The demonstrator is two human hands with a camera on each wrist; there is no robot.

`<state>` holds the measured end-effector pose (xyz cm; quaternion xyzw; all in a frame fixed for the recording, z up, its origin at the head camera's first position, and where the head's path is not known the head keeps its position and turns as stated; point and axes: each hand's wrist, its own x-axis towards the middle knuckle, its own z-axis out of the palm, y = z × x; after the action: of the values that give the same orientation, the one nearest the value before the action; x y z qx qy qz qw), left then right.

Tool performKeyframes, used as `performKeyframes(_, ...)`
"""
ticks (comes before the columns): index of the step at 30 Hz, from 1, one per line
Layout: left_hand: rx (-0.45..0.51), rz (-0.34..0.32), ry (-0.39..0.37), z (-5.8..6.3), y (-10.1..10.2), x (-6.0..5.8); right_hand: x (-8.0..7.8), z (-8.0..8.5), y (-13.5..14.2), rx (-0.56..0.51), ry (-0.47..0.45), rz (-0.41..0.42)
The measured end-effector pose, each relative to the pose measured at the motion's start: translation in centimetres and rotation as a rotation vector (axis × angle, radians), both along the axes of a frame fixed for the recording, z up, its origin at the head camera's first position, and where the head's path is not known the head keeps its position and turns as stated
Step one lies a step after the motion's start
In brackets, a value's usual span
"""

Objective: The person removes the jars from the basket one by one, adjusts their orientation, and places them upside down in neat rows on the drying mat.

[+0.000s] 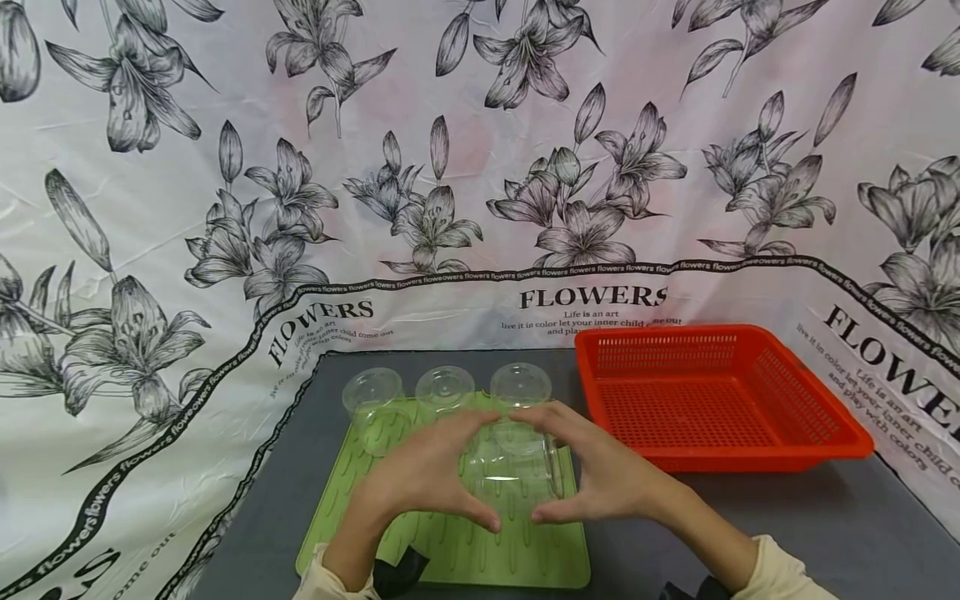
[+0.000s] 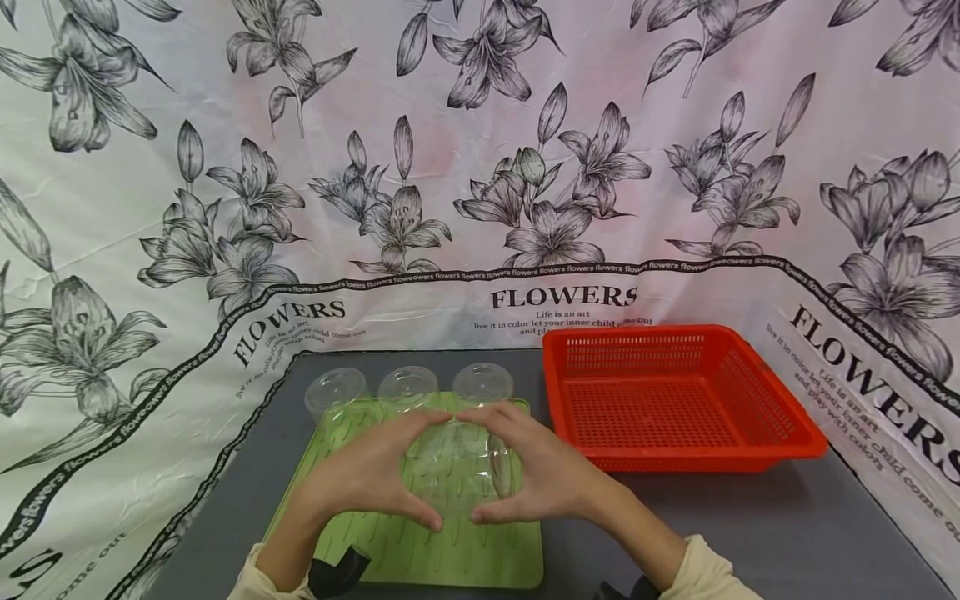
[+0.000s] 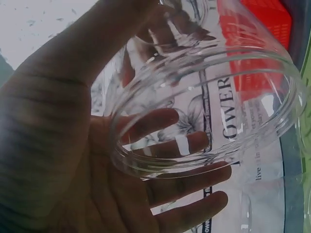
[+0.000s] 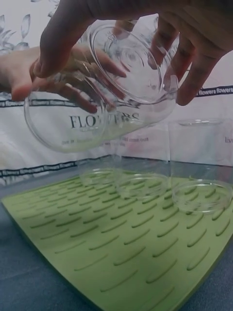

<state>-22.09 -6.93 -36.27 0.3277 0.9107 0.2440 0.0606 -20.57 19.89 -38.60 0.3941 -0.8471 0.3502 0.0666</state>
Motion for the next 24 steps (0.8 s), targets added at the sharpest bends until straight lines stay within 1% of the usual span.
performKeyframes(2, -0.022, -0.007, 0.024, -0.1, 0.0, 0.0, 0.0, 0.2, -0.1, 0.019, 0.017, 0.0)
performKeyframes(5, -0.023, -0.01, 0.036, -0.2, 0.0, 0.0, -0.1, 0.4, -0.3, 0.043, 0.023, -0.005)
performKeyframes(11, 0.017, -0.005, 0.05, -0.7, -0.2, -0.1, -0.1, 0.4, -0.3, 0.063, 0.022, -0.02)
performKeyframes(15, 0.076, 0.012, 0.034, -1.0, -0.4, -0.3, -0.1, 0.5, -0.4, 0.041, 0.011, -0.014)
performKeyframes(17, 0.12, 0.022, 0.022, -1.2, -0.6, -0.3, -0.1, 0.6, -0.4, 0.023, 0.003, -0.008)
performKeyframes(20, 0.185, 0.027, 0.016, -1.6, -0.9, -0.5, -0.2, 0.6, -0.5, -0.02, -0.01, -0.006)
performKeyframes(24, 0.281, 0.031, -0.017, -2.1, -1.2, -0.6, -0.4, 0.5, -0.5, -0.087, 0.007, 0.005)
